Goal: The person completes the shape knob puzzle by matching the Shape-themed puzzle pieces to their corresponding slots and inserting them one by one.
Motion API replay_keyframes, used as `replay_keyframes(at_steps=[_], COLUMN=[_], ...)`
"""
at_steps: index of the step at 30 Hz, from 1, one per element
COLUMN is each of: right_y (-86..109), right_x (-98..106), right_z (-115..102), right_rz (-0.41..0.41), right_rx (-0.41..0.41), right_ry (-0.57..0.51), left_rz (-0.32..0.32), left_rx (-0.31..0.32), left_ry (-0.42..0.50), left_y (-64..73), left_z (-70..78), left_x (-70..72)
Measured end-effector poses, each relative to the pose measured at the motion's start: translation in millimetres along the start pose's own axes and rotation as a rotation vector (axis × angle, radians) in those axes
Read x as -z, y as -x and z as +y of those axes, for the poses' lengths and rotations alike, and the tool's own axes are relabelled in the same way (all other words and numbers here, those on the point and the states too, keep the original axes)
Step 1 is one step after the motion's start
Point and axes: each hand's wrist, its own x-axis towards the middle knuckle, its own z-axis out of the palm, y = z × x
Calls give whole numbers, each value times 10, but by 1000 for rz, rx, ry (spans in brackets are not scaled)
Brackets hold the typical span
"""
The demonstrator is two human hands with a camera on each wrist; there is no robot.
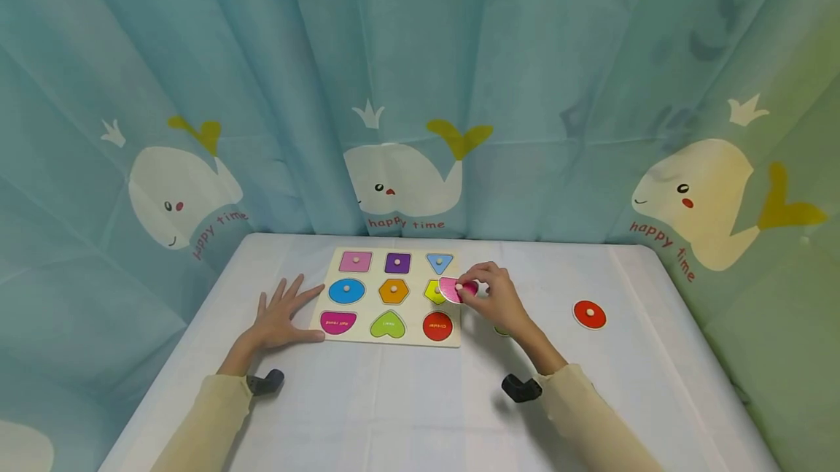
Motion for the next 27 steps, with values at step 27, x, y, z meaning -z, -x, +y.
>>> replay_keyframes(at_steps=[27], right_y=[-399], right_x=[-1107], right_z=[-611], right_rz=[-42], right_rx=[36], right_ry=[-156], left_rz=[7], left_rx=[-2], left_ry=[-21], left_y=[-1], left_z=[-5], left_x=[-13])
